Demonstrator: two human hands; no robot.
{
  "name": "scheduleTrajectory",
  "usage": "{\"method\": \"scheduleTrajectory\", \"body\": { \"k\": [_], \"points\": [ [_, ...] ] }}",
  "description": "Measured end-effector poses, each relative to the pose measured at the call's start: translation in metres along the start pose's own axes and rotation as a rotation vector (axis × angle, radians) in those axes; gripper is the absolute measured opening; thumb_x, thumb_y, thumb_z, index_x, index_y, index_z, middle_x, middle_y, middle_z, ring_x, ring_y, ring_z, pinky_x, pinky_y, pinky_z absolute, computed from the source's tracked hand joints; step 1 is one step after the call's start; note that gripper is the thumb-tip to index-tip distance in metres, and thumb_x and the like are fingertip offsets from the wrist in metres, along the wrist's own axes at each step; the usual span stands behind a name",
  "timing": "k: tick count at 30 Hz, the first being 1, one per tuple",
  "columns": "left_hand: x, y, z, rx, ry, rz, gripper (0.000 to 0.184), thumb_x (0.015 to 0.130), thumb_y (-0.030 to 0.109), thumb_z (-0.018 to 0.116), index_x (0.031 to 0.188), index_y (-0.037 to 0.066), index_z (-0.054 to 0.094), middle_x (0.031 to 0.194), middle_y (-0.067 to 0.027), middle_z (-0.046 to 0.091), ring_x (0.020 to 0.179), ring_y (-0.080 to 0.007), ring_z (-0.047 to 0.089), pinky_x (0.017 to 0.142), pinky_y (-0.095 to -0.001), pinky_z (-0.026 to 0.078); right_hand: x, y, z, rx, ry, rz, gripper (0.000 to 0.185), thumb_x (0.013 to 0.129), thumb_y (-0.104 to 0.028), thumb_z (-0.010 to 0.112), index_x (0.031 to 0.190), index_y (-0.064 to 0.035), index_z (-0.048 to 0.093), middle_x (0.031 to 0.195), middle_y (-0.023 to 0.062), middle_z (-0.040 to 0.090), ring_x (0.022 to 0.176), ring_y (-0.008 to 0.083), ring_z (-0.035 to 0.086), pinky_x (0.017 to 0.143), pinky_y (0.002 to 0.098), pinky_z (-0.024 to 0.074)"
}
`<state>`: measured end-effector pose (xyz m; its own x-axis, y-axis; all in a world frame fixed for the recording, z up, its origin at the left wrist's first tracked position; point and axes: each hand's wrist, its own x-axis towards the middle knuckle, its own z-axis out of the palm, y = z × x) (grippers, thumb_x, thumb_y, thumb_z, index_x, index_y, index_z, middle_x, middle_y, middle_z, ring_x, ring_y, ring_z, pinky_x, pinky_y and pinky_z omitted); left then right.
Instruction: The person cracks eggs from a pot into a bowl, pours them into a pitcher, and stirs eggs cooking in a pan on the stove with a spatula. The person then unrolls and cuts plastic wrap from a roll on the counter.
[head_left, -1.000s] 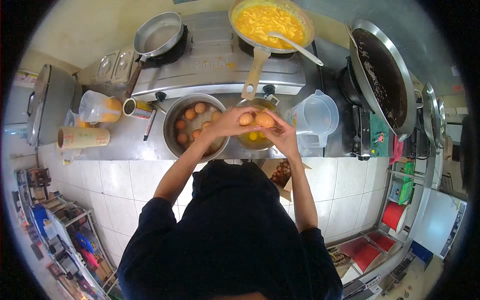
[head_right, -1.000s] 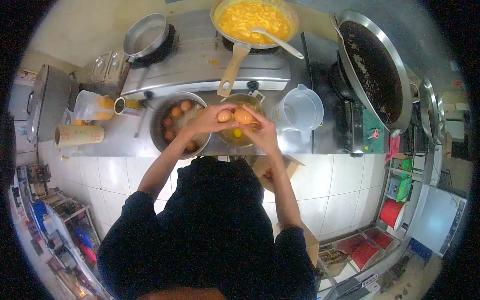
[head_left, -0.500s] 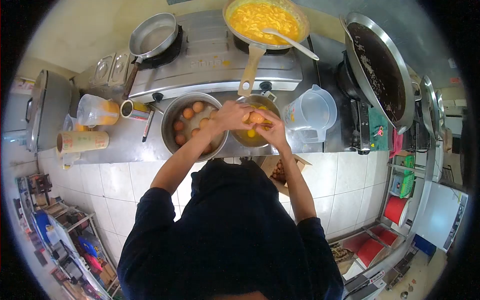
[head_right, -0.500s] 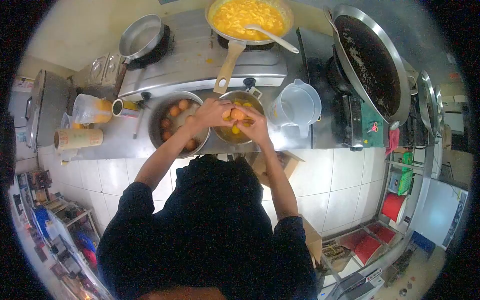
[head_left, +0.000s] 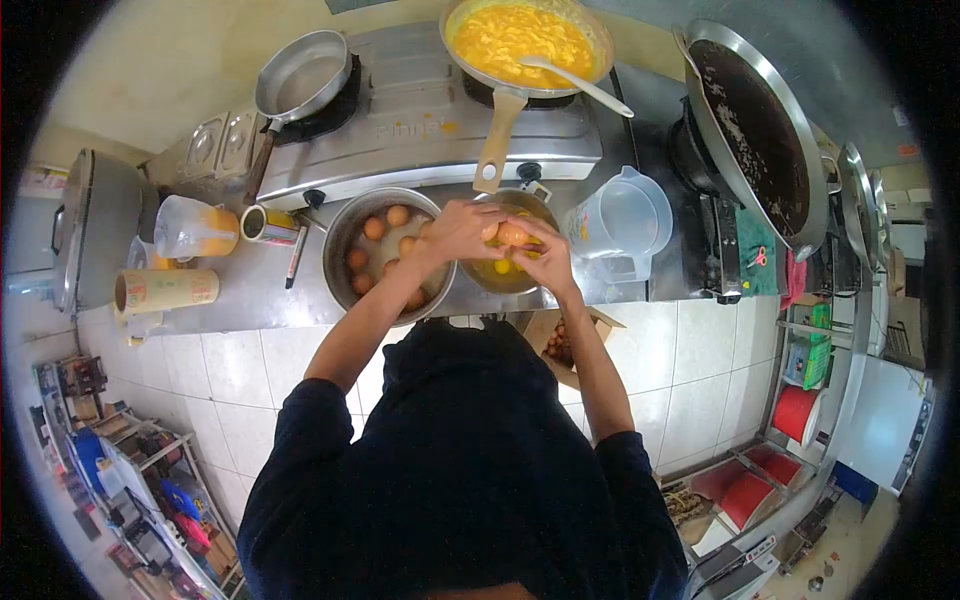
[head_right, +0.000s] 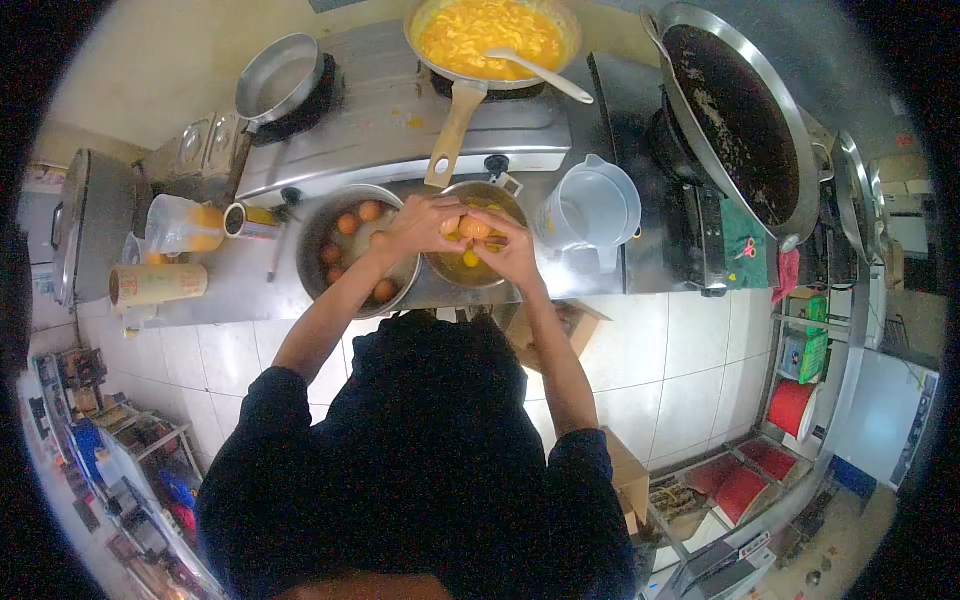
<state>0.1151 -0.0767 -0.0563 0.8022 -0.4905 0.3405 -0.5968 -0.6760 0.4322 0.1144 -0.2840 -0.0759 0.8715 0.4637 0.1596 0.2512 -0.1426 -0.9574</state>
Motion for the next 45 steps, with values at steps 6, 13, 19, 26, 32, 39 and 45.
{"method": "scheduleTrajectory", "body": {
  "k": [6,13,19,26,32,39,45],
  "points": [
    [-0.002,-0.005,-0.003,0.002,0.025,0.015,0.042,0.065,0.038,0.074,0.093,0.009,0.065,0.088,-0.0074,0.064,0.08,-0.0251,0.064,0.068,-0.0369,0.052,0.002,0.016,-0.011,-0.082,-0.037,-0.154,0.047,0.072,0.006,0.061,0.118,-0.0055,0.063,0.122,0.0109,0.057,0.108,0.0187,0.058,0.083,0.028,0.0537],
    [0.007,-0.016,-0.008,0.029,-0.068,-0.043,0.021,0.074,0.026,0.067,0.089,0.012,0.067,0.087,-0.0059,0.067,0.077,-0.0229,0.066,0.067,-0.0359,0.054,0.004,-0.004,-0.013,-0.097,-0.101,0.0,0.047,0.073,0.002,0.062,0.119,-0.0088,0.062,0.116,0.0125,0.061,0.105,0.0219,0.06,0.083,0.0319,0.0541],
    [-0.002,0.0,-0.031,-0.107,0.168,-0.31,0.016,0.079,0.021,0.067,0.09,0.009,0.068,0.09,-0.0103,0.067,0.081,-0.0269,0.066,0.071,-0.035,0.053,-0.004,-0.024,-0.018,-0.31,0.14,-0.186,0.043,0.073,0.005,0.065,0.114,-0.0053,0.06,0.115,0.0134,0.059,0.106,0.0242,0.059,0.087,0.0333,0.0517],
    [-0.065,0.02,-0.07,-0.353,0.273,-0.525,0.012,0.081,0.016,0.067,0.09,0.008,0.067,0.089,-0.0108,0.067,0.082,-0.0322,0.065,0.069,-0.0362,0.051,-0.118,-0.074,-0.044,-0.39,0.439,-0.021,0.04,0.079,0.008,0.061,0.117,-0.0004,0.054,0.118,0.0146,0.052,0.109,0.0242,0.055,0.087,0.0325,0.0509],
    [-0.145,0.001,-0.048,0.124,0.043,-0.813,0.034,0.086,0.029,0.063,0.113,0.009,0.062,0.089,-0.0168,0.067,0.092,-0.0363,0.063,0.076,-0.0427,0.051,-0.241,0.032,-0.051,-0.671,0.39,0.548,0.073,0.074,-0.006,0.074,0.138,-0.0132,0.039,0.125,0.0231,0.044,0.119,0.0406,0.044,0.091,0.0441,0.0487],
    [-0.132,-0.014,-0.036,0.039,-0.519,-0.774,0.051,0.077,0.047,0.066,0.112,0.01,0.064,0.092,-0.0214,0.066,0.086,-0.0378,0.064,0.075,-0.0454,0.051,-0.28,0.071,-0.076,-0.711,0.38,0.655,0.065,0.081,-0.018,0.069,0.136,-0.0057,0.038,0.126,0.0224,0.049,0.118,0.04,0.045,0.099,0.0444,0.04],
    [-0.157,-0.014,-0.004,-0.167,-0.302,-0.739,0.049,0.076,0.05,0.068,0.096,0.005,0.067,0.088,-0.0203,0.067,0.084,-0.0389,0.064,0.075,-0.0438,0.052,-0.154,-0.034,-0.052,-0.44,0.627,0.31,0.025,0.089,-0.003,0.056,0.114,-0.0011,0.058,0.108,0.0122,0.061,0.097,0.0196,0.059,0.08,0.0319,0.0502]
  ]
}}
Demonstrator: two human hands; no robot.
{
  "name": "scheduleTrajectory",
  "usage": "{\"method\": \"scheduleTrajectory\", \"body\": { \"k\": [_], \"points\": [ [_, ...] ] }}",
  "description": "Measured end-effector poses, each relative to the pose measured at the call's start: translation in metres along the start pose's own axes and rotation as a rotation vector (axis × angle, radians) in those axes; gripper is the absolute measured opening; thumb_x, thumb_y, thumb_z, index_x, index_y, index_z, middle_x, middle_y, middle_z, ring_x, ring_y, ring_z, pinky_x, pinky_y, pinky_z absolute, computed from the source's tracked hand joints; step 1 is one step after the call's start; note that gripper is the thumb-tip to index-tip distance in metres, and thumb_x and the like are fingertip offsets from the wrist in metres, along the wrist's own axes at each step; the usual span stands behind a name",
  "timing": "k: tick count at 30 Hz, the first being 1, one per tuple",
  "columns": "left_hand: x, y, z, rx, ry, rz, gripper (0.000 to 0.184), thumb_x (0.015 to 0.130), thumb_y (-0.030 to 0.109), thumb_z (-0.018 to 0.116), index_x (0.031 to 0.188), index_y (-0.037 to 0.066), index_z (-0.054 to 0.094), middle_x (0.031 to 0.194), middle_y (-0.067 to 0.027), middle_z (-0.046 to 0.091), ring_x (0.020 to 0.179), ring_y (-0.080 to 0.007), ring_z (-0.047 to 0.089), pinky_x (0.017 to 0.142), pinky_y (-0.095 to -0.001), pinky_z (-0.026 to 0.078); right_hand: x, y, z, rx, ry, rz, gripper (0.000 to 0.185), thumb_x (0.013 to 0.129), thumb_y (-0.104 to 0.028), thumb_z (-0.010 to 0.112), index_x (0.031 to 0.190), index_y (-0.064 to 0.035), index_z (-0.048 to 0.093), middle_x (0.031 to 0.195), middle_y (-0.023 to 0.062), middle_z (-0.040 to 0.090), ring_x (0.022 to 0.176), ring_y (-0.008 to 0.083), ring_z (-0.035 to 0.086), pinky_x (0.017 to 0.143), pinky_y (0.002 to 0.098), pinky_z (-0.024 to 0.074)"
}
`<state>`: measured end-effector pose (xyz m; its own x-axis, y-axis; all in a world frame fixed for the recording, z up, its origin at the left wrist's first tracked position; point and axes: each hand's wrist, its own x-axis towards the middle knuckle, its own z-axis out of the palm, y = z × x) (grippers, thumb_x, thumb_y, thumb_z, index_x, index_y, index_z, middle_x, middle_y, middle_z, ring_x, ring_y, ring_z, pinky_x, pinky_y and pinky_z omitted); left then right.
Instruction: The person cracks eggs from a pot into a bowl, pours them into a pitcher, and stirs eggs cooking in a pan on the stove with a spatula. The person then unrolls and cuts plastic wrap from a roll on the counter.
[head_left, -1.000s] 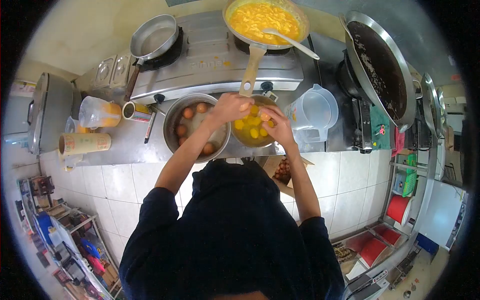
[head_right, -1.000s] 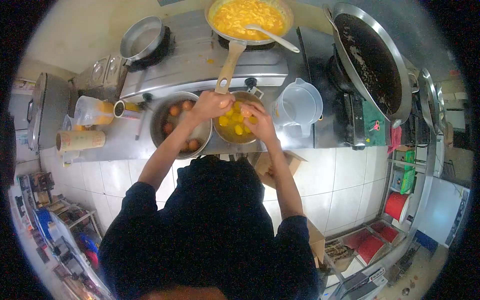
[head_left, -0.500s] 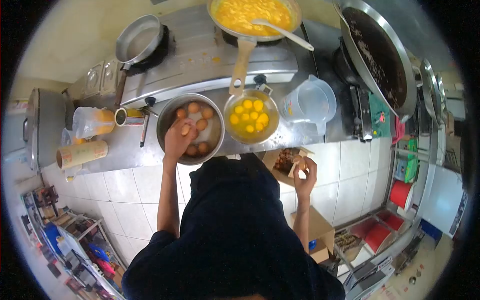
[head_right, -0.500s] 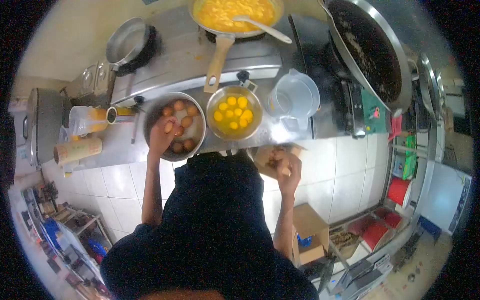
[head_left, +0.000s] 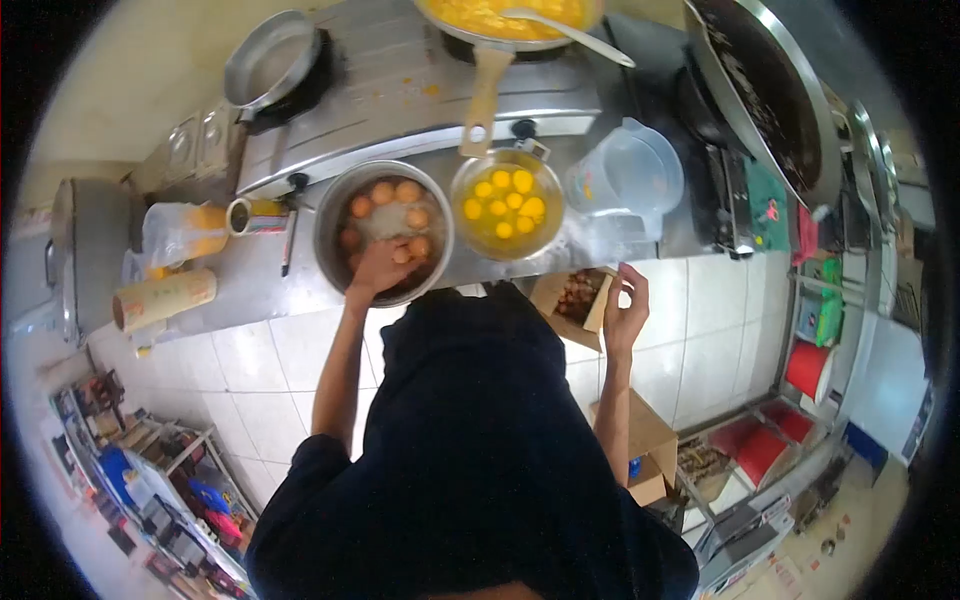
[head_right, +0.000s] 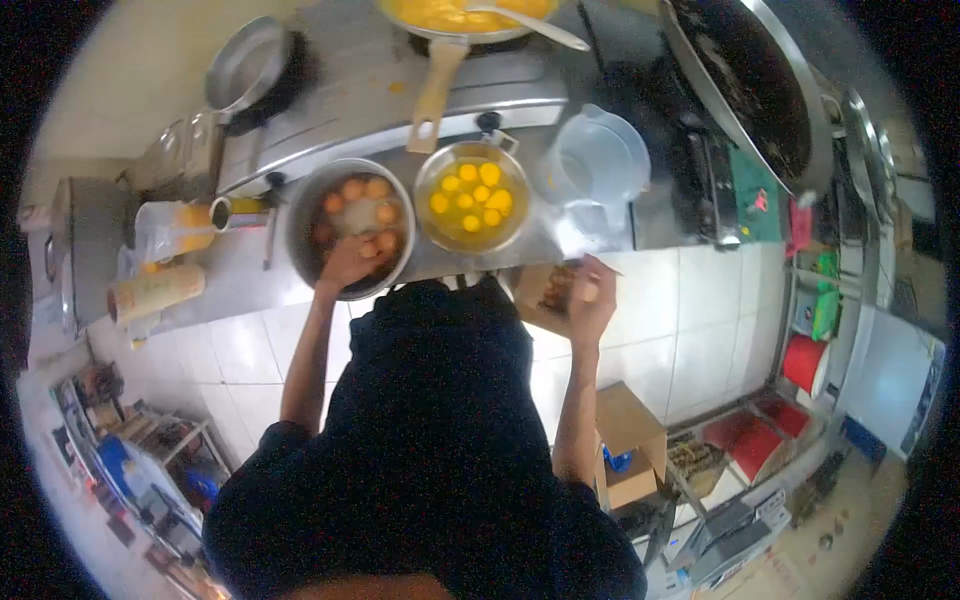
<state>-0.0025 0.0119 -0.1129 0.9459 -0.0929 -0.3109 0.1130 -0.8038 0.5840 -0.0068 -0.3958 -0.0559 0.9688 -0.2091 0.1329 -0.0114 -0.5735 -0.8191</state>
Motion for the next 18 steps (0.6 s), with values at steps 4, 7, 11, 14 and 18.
{"method": "scheduleTrajectory", "body": {
  "k": [4,7,11,14,18],
  "points": [
    [-0.014,0.041,-0.041,-0.254,0.039,-0.087,0.043,0.08,0.031,0.071,0.111,0.003,0.063,0.095,-0.0131,0.069,0.087,-0.0227,0.067,0.081,-0.0312,0.051,0.007,-0.103,0.069,0.134,-0.456,-0.349,0.028,0.087,-0.006,0.058,0.116,-0.0049,0.06,0.11,0.0141,0.062,0.097,0.0247,0.062,0.077,0.032,0.0516],
    [-0.024,0.062,-0.059,-0.664,0.158,0.048,0.048,0.076,0.02,0.077,0.114,-0.004,0.06,0.1,-0.012,0.068,0.091,-0.0106,0.06,0.082,-0.0275,0.049,0.011,-0.16,0.136,0.369,-0.681,-0.35,0.041,0.085,-0.009,0.064,0.126,-0.0083,0.055,0.123,0.0153,0.055,0.104,0.0245,0.06,0.079,0.0309,0.0523],
    [-0.033,0.065,-0.059,-0.651,0.279,0.134,0.047,0.08,0.011,0.071,0.122,-0.002,0.054,0.109,-0.0104,0.063,0.098,-0.0124,0.058,0.084,-0.0271,0.048,0.014,-0.163,0.178,0.626,-0.832,-0.045,0.048,0.084,-0.008,0.068,0.129,-0.0078,0.052,0.125,0.0106,0.054,0.108,0.0167,0.056,0.082,0.0269,0.0513],
    [-0.039,0.066,-0.063,-0.858,0.236,0.053,0.046,0.091,0.022,0.058,0.129,-0.001,0.048,0.114,-0.0114,0.06,0.108,-0.0156,0.055,0.093,-0.0316,0.045,0.01,-0.161,0.174,0.723,-0.704,0.013,0.055,0.078,-0.01,0.075,0.128,-0.0068,0.052,0.118,0.0105,0.058,0.103,0.0151,0.058,0.079,0.0287,0.0523],
    [-0.033,0.051,-0.036,-1.475,0.248,-0.021,0.05,0.099,0.035,0.037,0.135,0.001,0.04,0.124,-0.0124,0.053,0.119,-0.0198,0.048,0.102,-0.0359,0.038,0.002,-0.166,0.164,0.467,-0.385,-0.506,0.05,0.071,-0.01,0.08,0.117,-0.0042,0.06,0.113,0.0113,0.06,0.099,0.0217,0.06,0.082,0.0315,0.0513]
  ]
}}
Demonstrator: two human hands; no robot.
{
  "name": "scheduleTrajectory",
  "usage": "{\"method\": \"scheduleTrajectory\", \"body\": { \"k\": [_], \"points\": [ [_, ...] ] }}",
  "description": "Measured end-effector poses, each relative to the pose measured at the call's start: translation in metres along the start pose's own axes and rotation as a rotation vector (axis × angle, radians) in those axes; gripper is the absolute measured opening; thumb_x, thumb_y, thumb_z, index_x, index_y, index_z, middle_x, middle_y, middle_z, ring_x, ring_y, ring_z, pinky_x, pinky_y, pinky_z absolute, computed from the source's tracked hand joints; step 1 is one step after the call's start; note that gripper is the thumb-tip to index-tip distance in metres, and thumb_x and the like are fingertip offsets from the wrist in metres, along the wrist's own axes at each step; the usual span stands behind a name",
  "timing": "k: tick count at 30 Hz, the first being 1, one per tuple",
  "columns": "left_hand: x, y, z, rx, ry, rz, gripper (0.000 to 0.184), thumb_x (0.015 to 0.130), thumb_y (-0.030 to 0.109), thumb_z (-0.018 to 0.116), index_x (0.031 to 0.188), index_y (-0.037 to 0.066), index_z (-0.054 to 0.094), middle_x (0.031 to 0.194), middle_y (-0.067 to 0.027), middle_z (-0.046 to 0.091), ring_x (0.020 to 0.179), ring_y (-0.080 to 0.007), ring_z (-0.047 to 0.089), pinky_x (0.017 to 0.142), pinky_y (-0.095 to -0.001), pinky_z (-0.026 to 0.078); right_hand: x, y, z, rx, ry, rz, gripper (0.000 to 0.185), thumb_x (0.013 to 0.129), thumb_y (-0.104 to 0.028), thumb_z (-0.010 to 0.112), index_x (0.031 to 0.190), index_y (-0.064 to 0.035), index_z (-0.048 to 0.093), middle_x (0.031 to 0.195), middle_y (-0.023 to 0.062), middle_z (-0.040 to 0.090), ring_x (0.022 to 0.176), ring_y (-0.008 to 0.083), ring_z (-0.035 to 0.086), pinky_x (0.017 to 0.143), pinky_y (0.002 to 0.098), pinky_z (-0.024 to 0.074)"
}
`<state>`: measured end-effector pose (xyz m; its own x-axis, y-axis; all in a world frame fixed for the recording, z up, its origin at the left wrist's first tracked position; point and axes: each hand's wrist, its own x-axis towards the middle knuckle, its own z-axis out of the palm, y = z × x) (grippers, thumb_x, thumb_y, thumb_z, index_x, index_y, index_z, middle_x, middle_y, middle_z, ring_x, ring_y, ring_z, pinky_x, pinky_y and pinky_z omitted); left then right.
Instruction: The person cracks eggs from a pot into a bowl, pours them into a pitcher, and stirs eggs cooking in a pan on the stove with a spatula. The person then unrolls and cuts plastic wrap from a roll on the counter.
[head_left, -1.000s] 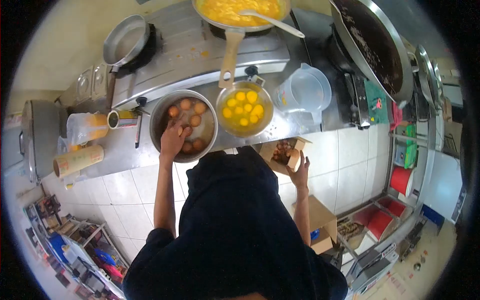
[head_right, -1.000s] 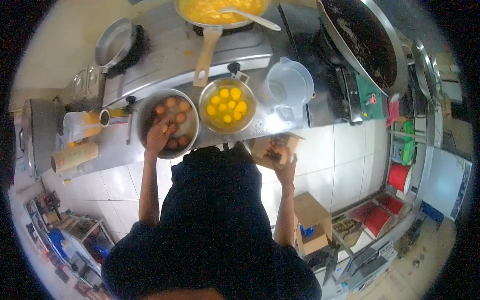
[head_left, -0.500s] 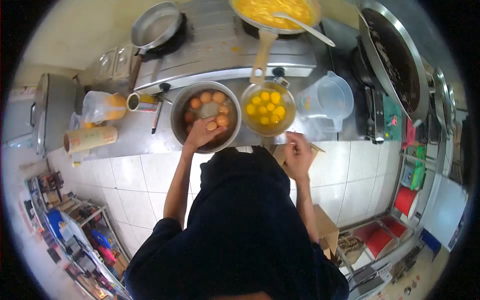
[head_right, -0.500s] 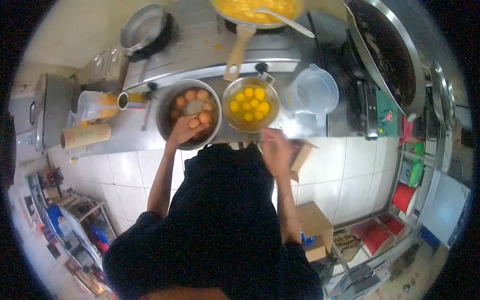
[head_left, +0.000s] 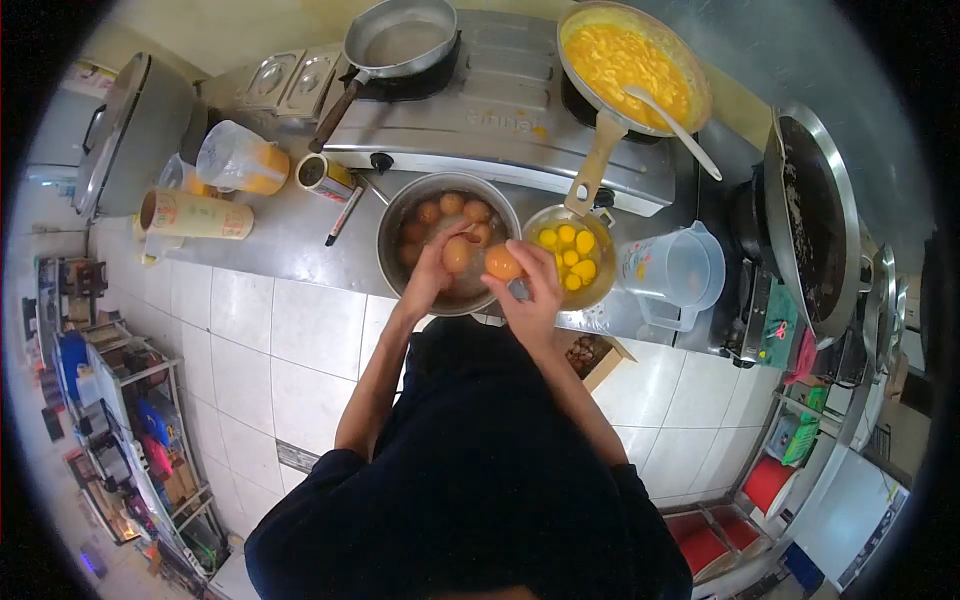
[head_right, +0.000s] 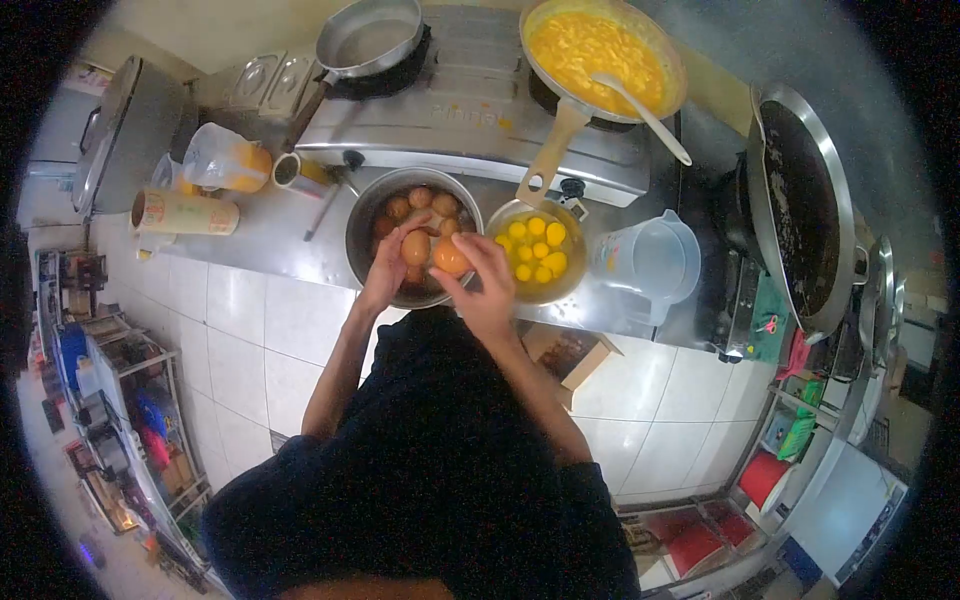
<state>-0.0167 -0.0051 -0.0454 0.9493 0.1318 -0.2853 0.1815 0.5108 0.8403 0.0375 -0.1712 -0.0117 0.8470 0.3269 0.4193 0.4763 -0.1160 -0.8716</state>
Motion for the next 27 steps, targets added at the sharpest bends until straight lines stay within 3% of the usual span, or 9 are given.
{"method": "scheduleTrajectory", "body": {
  "k": [7,9,10,12,15,17,21,23,27],
  "points": [
    [0.018,-0.01,0.039,-0.022,-0.096,0.148,0.052,0.099,0.037,0.028,0.137,0.003,0.038,0.133,-0.0107,0.045,0.126,-0.0207,0.041,0.108,-0.0354,0.029,0.008,0.001,-0.007,-0.143,0.002,-0.036,0.05,0.072,-0.008,0.078,0.118,-0.0034,0.059,0.112,0.013,0.059,0.103,0.0254,0.059,0.087,0.0333,0.0481],
    [0.018,-0.005,0.048,-0.01,-0.162,0.146,0.052,0.1,0.038,0.025,0.136,0.003,0.039,0.134,-0.0119,0.045,0.129,-0.0217,0.04,0.109,-0.0356,0.028,-0.003,0.014,-0.014,0.12,0.026,0.167,0.054,0.076,-0.006,0.076,0.125,-0.0036,0.054,0.118,0.0119,0.057,0.107,0.0216,0.057,0.089,0.0309,0.0474],
    [0.022,0.002,0.052,0.24,-0.192,0.193,0.05,0.098,0.038,0.033,0.133,0.004,0.042,0.134,-0.0109,0.046,0.128,-0.0212,0.04,0.108,-0.0349,0.029,-0.001,0.016,-0.022,0.11,0.036,0.166,0.054,0.076,-0.006,0.076,0.125,-0.0036,0.054,0.118,0.0119,0.057,0.107,0.0216,0.057,0.089,0.0309,0.0474],
    [0.032,0.005,0.059,0.489,-0.233,0.245,0.048,0.097,0.038,0.041,0.13,0.004,0.046,0.135,-0.0098,0.046,0.127,-0.0206,0.041,0.107,-0.0343,0.03,0.006,0.02,-0.04,0.641,-0.019,0.574,0.056,0.079,-0.005,0.074,0.129,-0.0037,0.049,0.123,0.0106,0.055,0.107,0.0176,0.056,0.09,0.0289,0.0472],
    [0.051,0.005,0.071,0.521,-0.307,0.183,0.048,0.089,0.037,0.059,0.123,0.004,0.053,0.125,-0.0094,0.055,0.117,-0.0192,0.052,0.1,-0.0327,0.04,0.002,0.054,-0.076,0.489,-0.161,0.499,0.056,0.08,-0.003,0.072,0.131,-0.0054,0.049,0.123,0.0104,0.055,0.101,0.015,0.059,0.087,0.0265,0.0493],
    [0.07,0.016,0.082,0.934,-0.449,0.238,0.053,0.08,0.039,0.07,0.118,0.005,0.056,0.113,-0.012,0.063,0.102,-0.0231,0.062,0.088,-0.0322,0.048,0.007,0.057,-0.099,0.244,-0.261,0.538,0.055,0.078,0.001,0.071,0.129,-0.008,0.053,0.115,0.0103,0.061,0.091,0.0139,0.063,0.08,0.025,0.0526],
    [0.108,-0.006,0.09,1.275,-0.597,0.347,0.052,0.077,0.043,0.07,0.112,0.006,0.06,0.098,-0.0157,0.067,0.089,-0.0311,0.065,0.076,-0.0369,0.052,0.013,0.076,-0.122,0.011,-0.248,0.293,0.043,0.076,0.002,0.07,0.117,-0.0091,0.063,0.111,0.0115,0.062,0.084,0.0145,0.065,0.072,0.0251,0.0558],
    [0.12,-0.024,0.089,1.434,-0.579,0.586,0.051,0.075,0.041,0.071,0.113,0.008,0.061,0.097,-0.0154,0.067,0.087,-0.034,0.064,0.075,-0.0405,0.052,0.012,0.085,-0.129,-0.017,-0.254,0.259,0.044,0.075,0.002,0.069,0.117,-0.0099,0.063,0.111,0.0118,0.062,0.085,0.0173,0.065,0.074,0.0262,0.0556],
    [0.132,-0.021,0.091,1.429,-0.612,0.711,0.048,0.074,0.039,0.071,0.111,0.009,0.063,0.094,-0.0144,0.068,0.085,-0.0324,0.065,0.075,-0.041,0.052,0.009,0.096,-0.14,-0.344,-0.249,0.046,0.05,0.074,0.002,0.068,0.121,-0.0139,0.061,0.112,0.0128,0.06,0.091,0.0269,0.064,0.078,0.0305,0.0544]
  ]
}}
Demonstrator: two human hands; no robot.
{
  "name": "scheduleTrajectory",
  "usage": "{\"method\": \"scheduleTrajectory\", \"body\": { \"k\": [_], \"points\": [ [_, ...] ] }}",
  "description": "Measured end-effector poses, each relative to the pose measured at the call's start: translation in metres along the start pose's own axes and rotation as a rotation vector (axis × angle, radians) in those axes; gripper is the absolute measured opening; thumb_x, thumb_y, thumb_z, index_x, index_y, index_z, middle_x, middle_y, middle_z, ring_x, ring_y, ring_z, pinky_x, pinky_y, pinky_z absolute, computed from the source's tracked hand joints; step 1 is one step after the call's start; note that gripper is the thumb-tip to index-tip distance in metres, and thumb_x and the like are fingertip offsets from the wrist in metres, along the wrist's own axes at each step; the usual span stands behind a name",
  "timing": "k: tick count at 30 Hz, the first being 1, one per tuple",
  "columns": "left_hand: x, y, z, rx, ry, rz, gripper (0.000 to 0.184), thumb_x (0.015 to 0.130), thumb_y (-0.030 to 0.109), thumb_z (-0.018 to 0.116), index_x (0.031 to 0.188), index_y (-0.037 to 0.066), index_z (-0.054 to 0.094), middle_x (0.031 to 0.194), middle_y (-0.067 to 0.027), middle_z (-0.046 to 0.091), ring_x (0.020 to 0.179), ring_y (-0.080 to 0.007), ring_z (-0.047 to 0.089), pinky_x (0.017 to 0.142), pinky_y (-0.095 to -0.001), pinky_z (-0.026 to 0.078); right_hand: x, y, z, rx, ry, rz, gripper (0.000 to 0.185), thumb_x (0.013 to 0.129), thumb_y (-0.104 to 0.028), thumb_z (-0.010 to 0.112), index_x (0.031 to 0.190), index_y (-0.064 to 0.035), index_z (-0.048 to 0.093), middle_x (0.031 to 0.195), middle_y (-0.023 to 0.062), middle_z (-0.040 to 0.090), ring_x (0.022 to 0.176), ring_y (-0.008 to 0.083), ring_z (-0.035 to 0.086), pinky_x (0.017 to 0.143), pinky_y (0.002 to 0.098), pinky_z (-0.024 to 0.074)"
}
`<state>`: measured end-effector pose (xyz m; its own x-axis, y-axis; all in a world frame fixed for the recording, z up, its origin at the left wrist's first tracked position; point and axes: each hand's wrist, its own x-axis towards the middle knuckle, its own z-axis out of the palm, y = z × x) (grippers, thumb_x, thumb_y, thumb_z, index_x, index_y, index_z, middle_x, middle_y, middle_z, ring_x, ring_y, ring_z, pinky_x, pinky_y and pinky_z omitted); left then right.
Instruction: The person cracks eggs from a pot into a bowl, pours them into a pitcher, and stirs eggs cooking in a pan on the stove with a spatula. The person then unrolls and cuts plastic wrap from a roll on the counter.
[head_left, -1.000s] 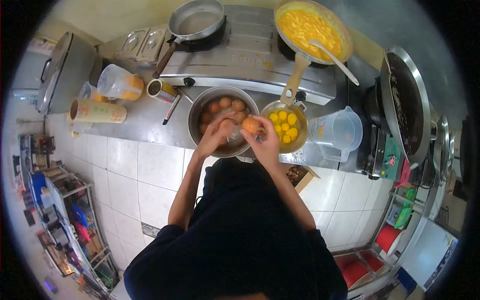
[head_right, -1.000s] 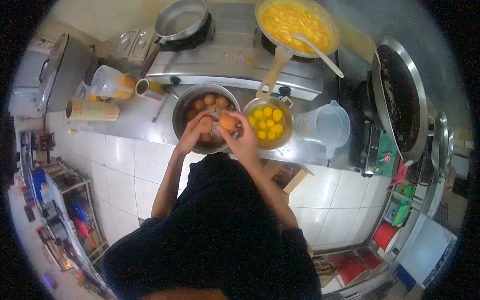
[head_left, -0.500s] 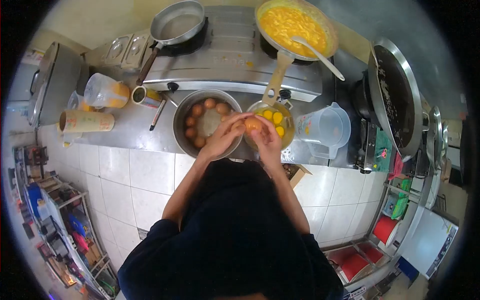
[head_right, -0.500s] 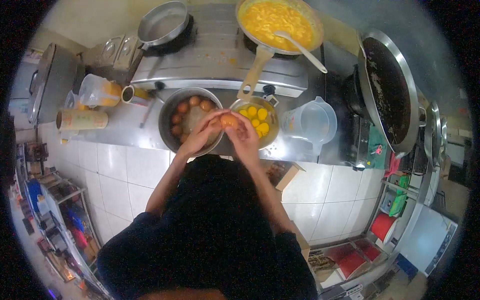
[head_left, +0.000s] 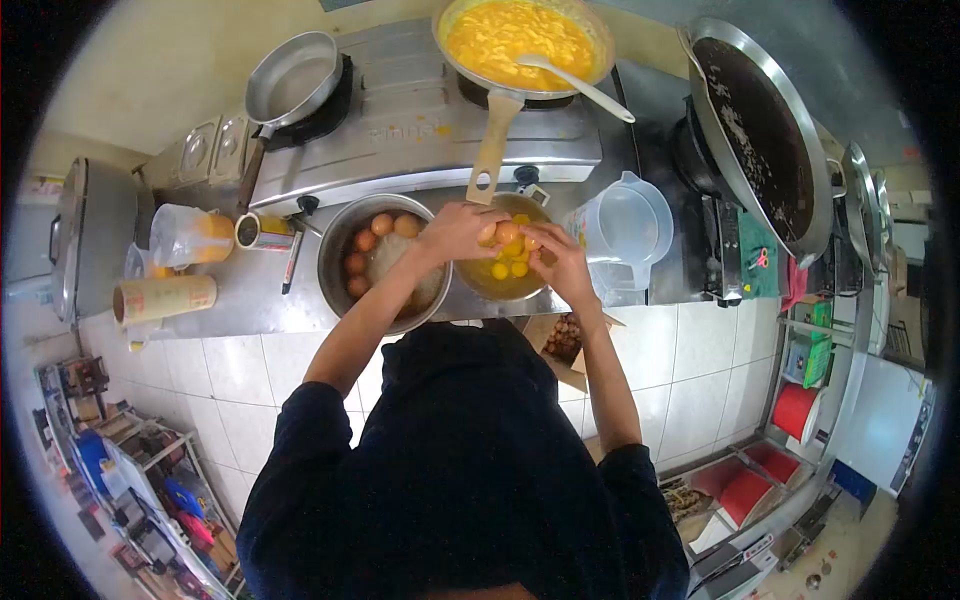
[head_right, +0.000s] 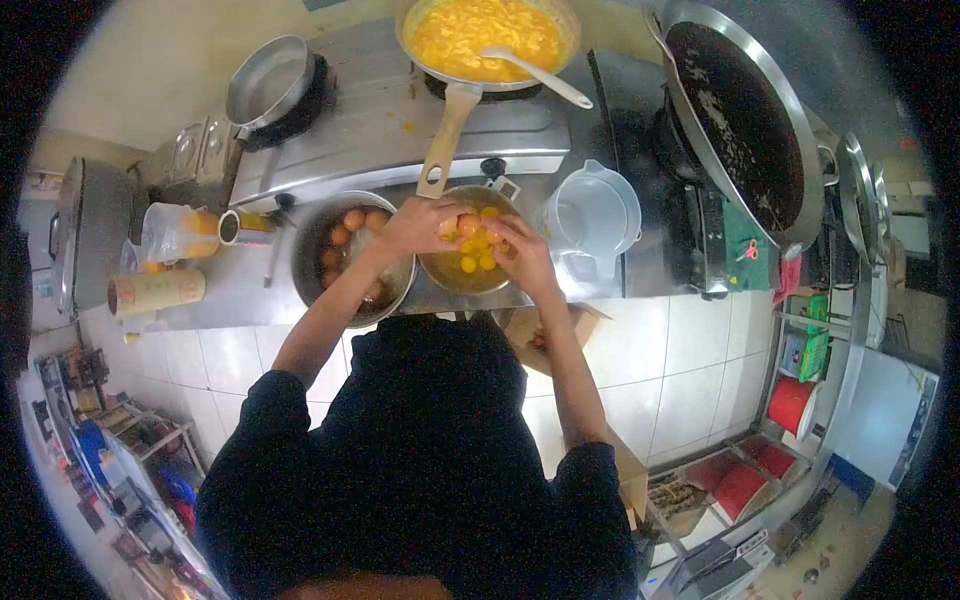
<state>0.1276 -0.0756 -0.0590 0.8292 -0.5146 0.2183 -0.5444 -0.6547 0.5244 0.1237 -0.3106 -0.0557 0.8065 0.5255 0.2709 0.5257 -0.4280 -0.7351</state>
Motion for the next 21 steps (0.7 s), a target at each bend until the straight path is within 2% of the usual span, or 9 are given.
{"method": "scheduleTrajectory", "body": {
  "k": [7,9,11,13,15,16,17,19,21],
  "points": [
    [0.01,0.042,-0.02,-0.412,-0.135,-0.154,0.042,0.079,0.041,0.069,0.103,0.007,0.064,0.098,-0.0133,0.066,0.089,-0.0292,0.065,0.079,-0.0354,0.05,-0.016,-0.029,0.014,0.036,0.148,0.079,0.049,0.075,0.0,0.068,0.121,-0.0123,0.057,0.11,0.0131,0.058,0.1,0.0309,0.059,0.081,0.0353,0.0513],
    [0.001,0.06,-0.032,-0.48,-0.202,-0.173,0.04,0.08,0.039,0.069,0.102,0.006,0.064,0.097,-0.0126,0.066,0.089,-0.0274,0.065,0.079,-0.0338,0.05,-0.045,-0.041,0.013,0.06,0.307,0.142,0.043,0.073,-0.003,0.071,0.114,-0.007,0.058,0.109,0.0152,0.058,0.1,0.0327,0.059,0.083,0.0369,0.0494],
    [-0.029,0.068,-0.052,-0.723,-0.136,-0.292,0.023,0.085,0.023,0.067,0.099,0.005,0.062,0.095,-0.0094,0.066,0.089,-0.0194,0.064,0.08,-0.0316,0.049,-0.095,-0.043,0.007,-0.069,0.448,0.215,0.045,0.07,-0.006,0.075,0.111,-0.0036,0.058,0.109,0.0165,0.057,0.1,0.0344,0.058,0.085,0.0386,0.0482],
    [-0.072,0.057,-0.067,-0.694,-0.126,-0.438,0.017,0.088,0.015,0.062,0.101,0.004,0.06,0.097,-0.0082,0.065,0.092,-0.0149,0.062,0.081,-0.0303,0.048,-0.156,-0.025,0.006,-0.093,0.465,0.439,0.054,0.072,-0.001,0.074,0.121,-0.0058,0.053,0.108,0.0168,0.055,0.103,0.0344,0.054,0.086,0.039,0.0462],
    [-0.126,0.019,-0.046,-0.51,-0.082,-0.556,0.017,0.087,0.012,0.06,0.102,0.005,0.058,0.096,-0.0098,0.065,0.09,-0.0215,0.063,0.082,-0.0321,0.048,-0.181,-0.031,0.004,-0.332,0.441,0.84,0.058,0.071,-0.006,0.076,0.123,-0.0046,0.051,0.108,0.0185,0.054,0.105,0.0359,0.054,0.088,0.0405,0.0466],
    [-0.14,0.006,-0.036,-0.513,-0.083,-0.558,0.017,0.087,0.012,0.06,0.102,0.005,0.058,0.096,-0.0098,0.065,0.09,-0.0215,0.063,0.082,-0.0321,0.048,-0.22,-0.014,0.005,-0.497,0.289,0.891,0.061,0.071,-0.011,0.076,0.126,-0.0066,0.049,0.11,0.02,0.054,0.108,0.0369,0.053,0.088,0.0415,0.0475],
    [-0.152,-0.004,-0.027,-0.363,-0.016,-0.634,0.021,0.084,0.012,0.06,0.103,0.006,0.059,0.099,-0.0117,0.063,0.093,-0.0267,0.061,0.085,-0.0358,0.047,-0.255,0.016,0.01,-0.554,0.263,0.749,0.053,0.073,-0.01,0.075,0.123,-0.0064,0.054,0.11,0.0187,0.054,0.105,0.0323,0.055,0.085,0.0392,0.0486],
    [-0.162,-0.014,-0.015,-0.211,0.056,-0.71,0.024,0.08,0.011,0.06,0.104,0.006,0.06,0.102,-0.0135,0.061,0.095,-0.0319,0.058,0.087,-0.0396,0.046,-0.211,-0.013,-0.007,-0.328,0.229,0.787,0.038,0.079,-0.009,0.071,0.115,-0.0042,0.059,0.104,0.0149,0.061,0.093,0.0244,0.061,0.079,0.035,0.0501],
    [-0.158,-0.023,-0.006,0.047,0.04,-0.518,0.029,0.079,0.012,0.06,0.108,0.007,0.058,0.108,-0.0152,0.057,0.103,-0.038,0.051,0.093,-0.0464,0.04,-0.14,-0.053,-0.016,0.219,0.32,0.87,0.026,0.083,-0.012,0.068,0.104,-0.0002,0.062,0.094,0.015,0.065,0.086,0.0263,0.064,0.079,0.0388,0.0515]
  ]
}}
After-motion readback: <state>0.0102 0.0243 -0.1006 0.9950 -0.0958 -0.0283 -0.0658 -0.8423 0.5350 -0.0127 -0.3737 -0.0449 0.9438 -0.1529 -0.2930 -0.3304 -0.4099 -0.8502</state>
